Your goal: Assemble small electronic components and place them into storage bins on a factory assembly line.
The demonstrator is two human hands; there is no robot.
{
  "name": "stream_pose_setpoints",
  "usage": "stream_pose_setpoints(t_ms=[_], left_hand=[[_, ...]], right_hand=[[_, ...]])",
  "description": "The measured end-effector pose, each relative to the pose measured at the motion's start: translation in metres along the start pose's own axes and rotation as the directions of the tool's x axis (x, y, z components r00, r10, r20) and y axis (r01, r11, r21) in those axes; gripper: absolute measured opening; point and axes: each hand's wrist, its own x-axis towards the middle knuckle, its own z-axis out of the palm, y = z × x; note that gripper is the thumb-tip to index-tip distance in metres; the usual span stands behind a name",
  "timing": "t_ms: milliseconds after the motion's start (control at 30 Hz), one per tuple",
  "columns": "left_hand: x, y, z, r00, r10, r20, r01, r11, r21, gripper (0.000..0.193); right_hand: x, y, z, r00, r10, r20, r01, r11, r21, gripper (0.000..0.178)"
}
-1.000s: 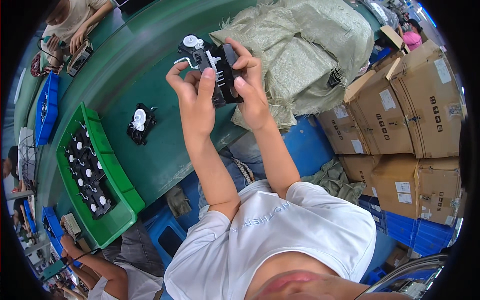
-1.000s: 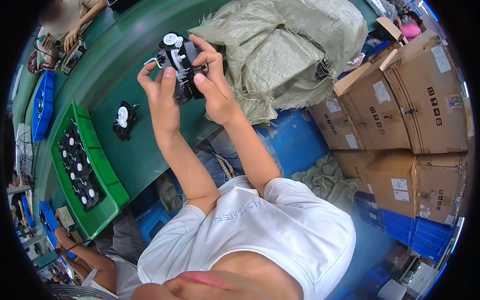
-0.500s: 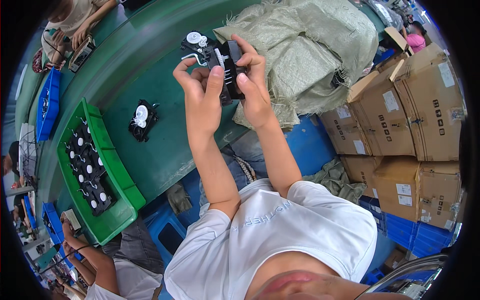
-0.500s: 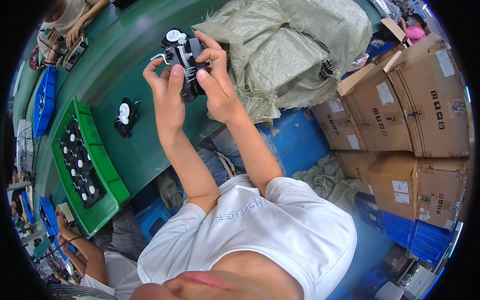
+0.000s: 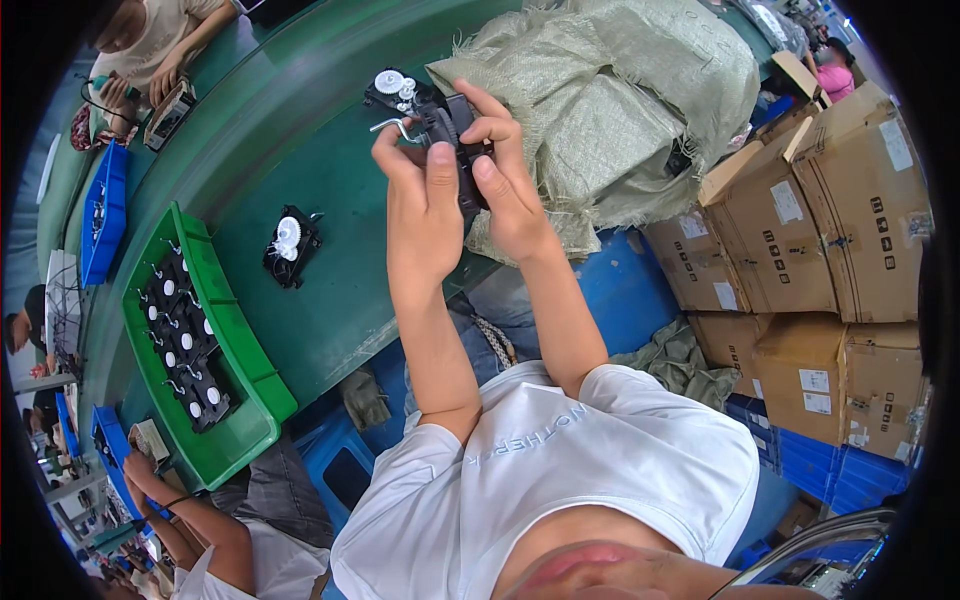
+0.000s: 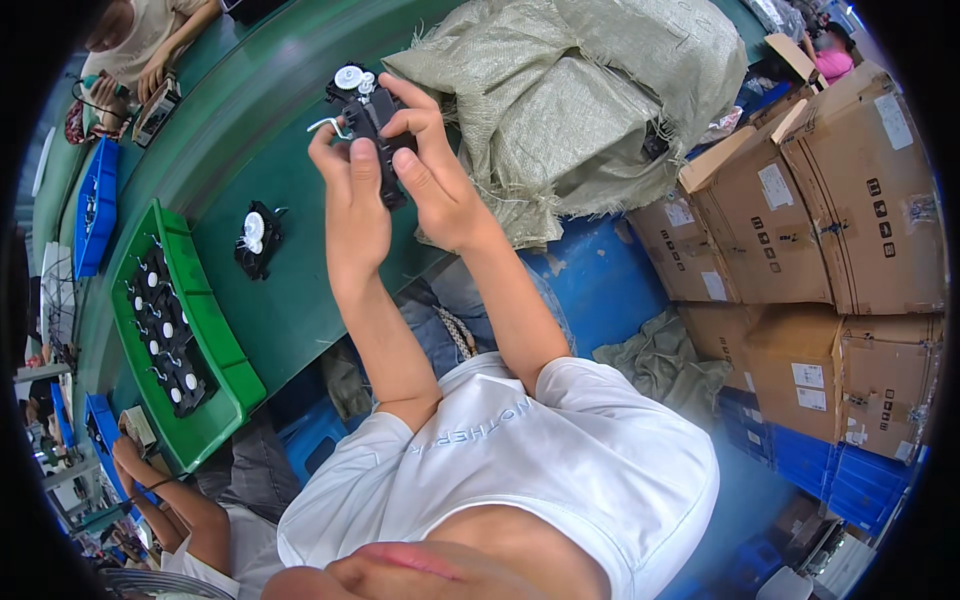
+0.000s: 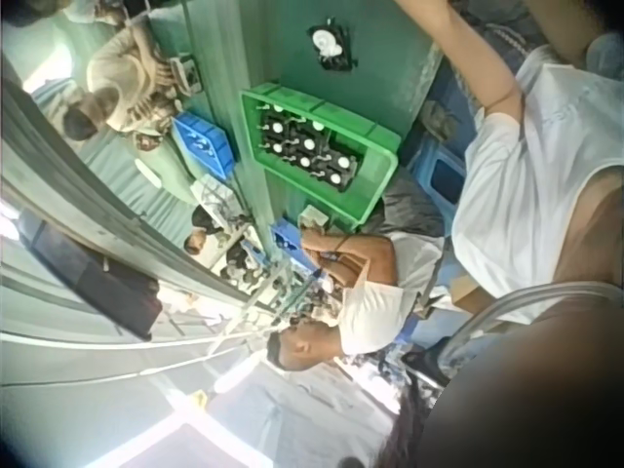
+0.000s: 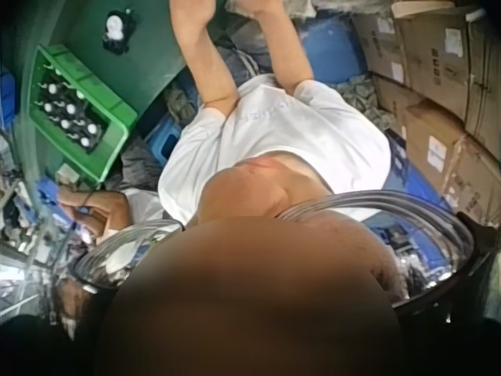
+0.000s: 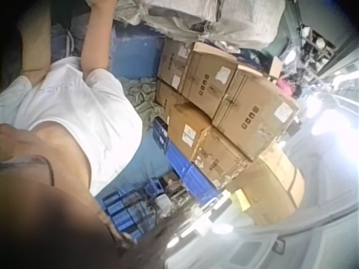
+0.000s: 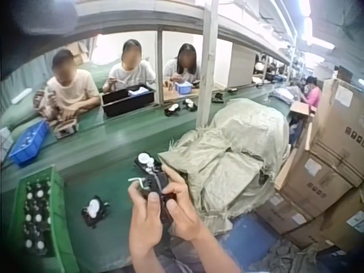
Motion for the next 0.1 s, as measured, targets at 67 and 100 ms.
stream_pose_setpoints(t_ms=[67,100], left_hand=[[-0.0012,-0.0035,-0.0002,0.998,0.053,0.032,-0.054,0.997,0.046,0.048],[-0.0013,-0.0042,-0.0005,0.996,0.079,0.049,-0.082,0.994,0.068,0.048]], right_hand=[[0.0007,-0.0028,-0.0017,0.999,0.013,0.036,-0.013,1.0,0.005,0.03],[0.0007,-0.0035,-0.003,0.998,0.019,0.055,-0.02,1.0,0.007,0.031]])
